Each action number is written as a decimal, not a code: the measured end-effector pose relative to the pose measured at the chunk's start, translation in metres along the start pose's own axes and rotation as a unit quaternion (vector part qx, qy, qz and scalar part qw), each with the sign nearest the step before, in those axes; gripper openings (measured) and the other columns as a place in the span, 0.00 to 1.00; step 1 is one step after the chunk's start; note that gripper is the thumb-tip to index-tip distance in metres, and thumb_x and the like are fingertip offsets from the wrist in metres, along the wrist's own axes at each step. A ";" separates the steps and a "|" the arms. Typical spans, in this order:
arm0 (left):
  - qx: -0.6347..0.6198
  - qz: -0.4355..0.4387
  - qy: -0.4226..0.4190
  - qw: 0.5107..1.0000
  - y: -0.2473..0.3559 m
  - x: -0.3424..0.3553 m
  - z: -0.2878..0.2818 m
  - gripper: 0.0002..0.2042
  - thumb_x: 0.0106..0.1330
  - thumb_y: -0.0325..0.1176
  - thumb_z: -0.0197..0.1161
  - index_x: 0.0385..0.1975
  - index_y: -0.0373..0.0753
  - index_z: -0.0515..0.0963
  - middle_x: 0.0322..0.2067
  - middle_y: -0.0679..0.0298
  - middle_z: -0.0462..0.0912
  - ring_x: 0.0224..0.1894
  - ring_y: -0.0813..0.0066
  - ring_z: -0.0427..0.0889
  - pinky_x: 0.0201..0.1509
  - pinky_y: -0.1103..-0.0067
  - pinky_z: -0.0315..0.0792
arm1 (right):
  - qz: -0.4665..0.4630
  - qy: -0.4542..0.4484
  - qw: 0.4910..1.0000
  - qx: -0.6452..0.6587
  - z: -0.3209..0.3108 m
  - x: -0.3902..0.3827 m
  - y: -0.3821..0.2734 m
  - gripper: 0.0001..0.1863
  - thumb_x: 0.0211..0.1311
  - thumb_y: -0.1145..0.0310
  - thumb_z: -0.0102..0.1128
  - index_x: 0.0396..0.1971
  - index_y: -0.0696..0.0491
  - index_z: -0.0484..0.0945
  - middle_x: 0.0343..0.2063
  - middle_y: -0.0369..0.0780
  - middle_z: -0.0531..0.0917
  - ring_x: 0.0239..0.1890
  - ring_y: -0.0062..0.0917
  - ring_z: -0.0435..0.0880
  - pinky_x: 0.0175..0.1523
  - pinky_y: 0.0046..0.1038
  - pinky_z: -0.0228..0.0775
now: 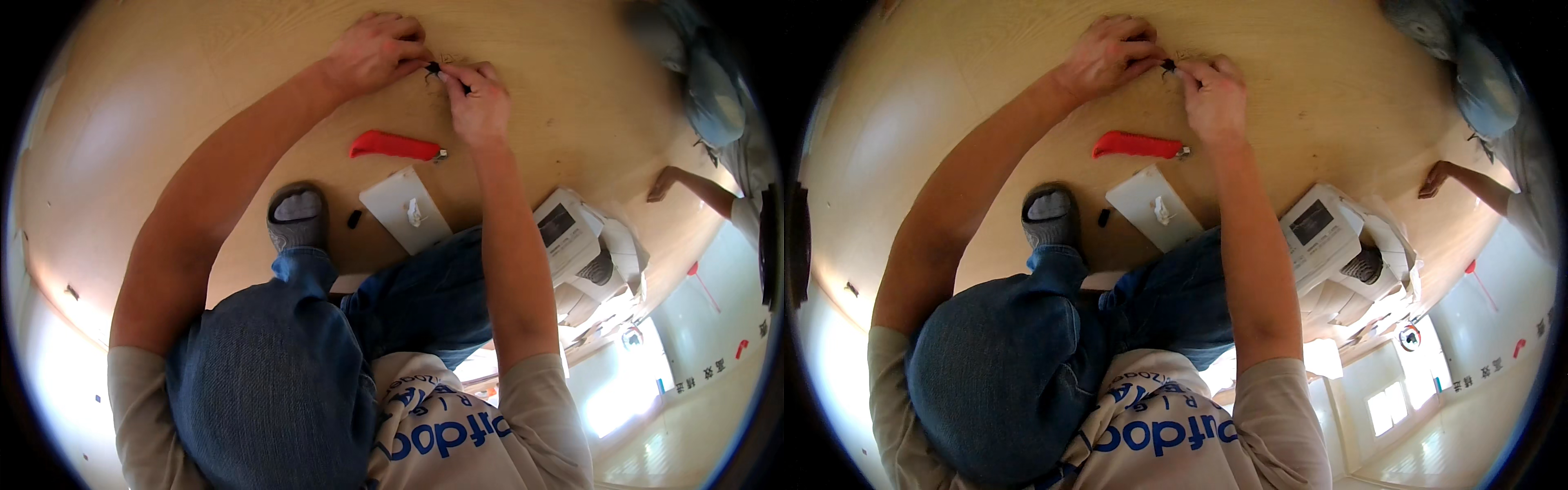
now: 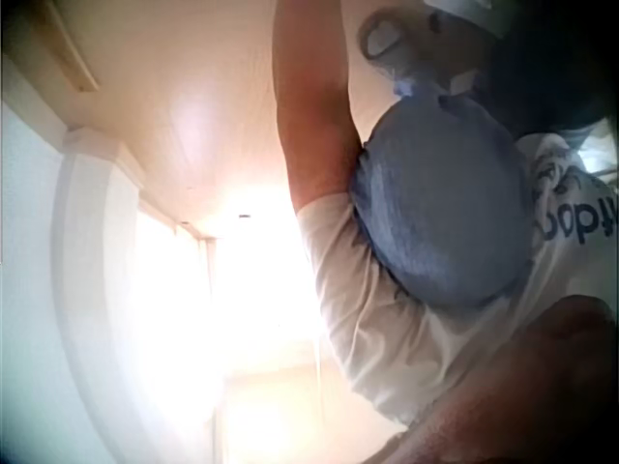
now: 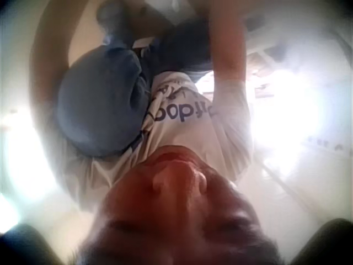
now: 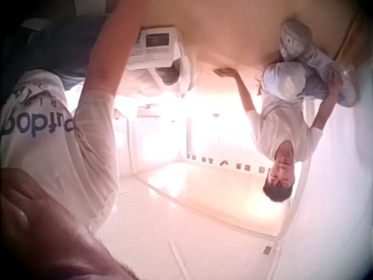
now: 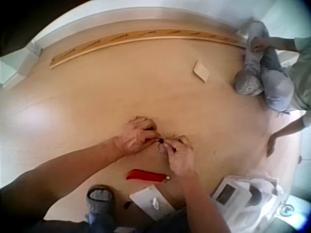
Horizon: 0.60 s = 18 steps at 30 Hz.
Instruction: The person replaces a utility knife blade, then uses the blade and a screwdriver to scrape a mark off the wooden floor.
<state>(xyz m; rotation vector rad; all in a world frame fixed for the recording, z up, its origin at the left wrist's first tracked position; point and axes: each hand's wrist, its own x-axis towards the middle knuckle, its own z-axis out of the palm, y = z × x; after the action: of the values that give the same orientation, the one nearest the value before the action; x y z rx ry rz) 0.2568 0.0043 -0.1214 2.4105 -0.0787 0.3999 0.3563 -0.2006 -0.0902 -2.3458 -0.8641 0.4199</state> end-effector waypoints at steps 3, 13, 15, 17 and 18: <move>0.006 -0.015 -0.026 1.000 -0.002 -0.002 0.000 0.06 0.65 0.39 0.71 0.40 0.54 0.88 0.42 0.70 0.81 0.50 0.67 0.82 0.55 0.67 0.74 | 0.021 -0.022 1.000 -0.004 -0.002 -0.001 -0.003 0.07 0.64 0.67 0.71 0.39 0.49 0.91 0.35 0.43 0.85 0.40 0.41 0.86 0.47 0.39 0.80; -0.020 -0.023 -0.012 0.999 0.002 -0.005 0.000 0.08 0.63 0.33 0.73 0.41 0.48 0.89 0.45 0.67 0.84 0.49 0.64 0.83 0.55 0.66 0.74 | -0.003 0.012 1.000 0.011 0.004 -0.003 0.004 0.07 0.62 0.70 0.72 0.39 0.47 0.92 0.35 0.42 0.85 0.40 0.39 0.85 0.47 0.38 0.79; -0.033 -0.025 -0.015 0.999 0.001 -0.004 0.000 0.08 0.62 0.33 0.73 0.40 0.48 0.89 0.44 0.67 0.84 0.48 0.64 0.83 0.54 0.66 0.74 | 0.016 0.010 0.999 0.033 0.007 -0.008 0.006 0.07 0.61 0.70 0.72 0.39 0.47 0.92 0.35 0.42 0.85 0.40 0.38 0.85 0.47 0.38 0.79; -0.034 -0.020 -0.016 0.999 0.001 -0.004 -0.001 0.08 0.61 0.32 0.74 0.39 0.48 0.89 0.43 0.67 0.83 0.48 0.64 0.83 0.54 0.66 0.75 | 0.027 -0.003 0.998 0.048 0.005 -0.004 0.005 0.07 0.61 0.70 0.72 0.38 0.47 0.93 0.34 0.42 0.84 0.40 0.38 0.84 0.47 0.38 0.79; -0.035 -0.018 -0.017 0.999 0.001 -0.004 -0.002 0.08 0.60 0.32 0.74 0.39 0.48 0.89 0.43 0.67 0.83 0.47 0.64 0.83 0.54 0.67 0.75 | 0.018 -0.012 0.999 0.032 0.003 -0.001 0.004 0.07 0.61 0.70 0.73 0.38 0.46 0.93 0.34 0.42 0.84 0.40 0.38 0.84 0.46 0.38 0.79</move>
<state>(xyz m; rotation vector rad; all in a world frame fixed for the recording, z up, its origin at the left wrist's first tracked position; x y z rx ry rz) 0.2525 0.0047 -0.1210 2.3470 -0.0635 0.3354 0.3559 -0.2029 -0.0952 -2.3037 -0.8090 0.4854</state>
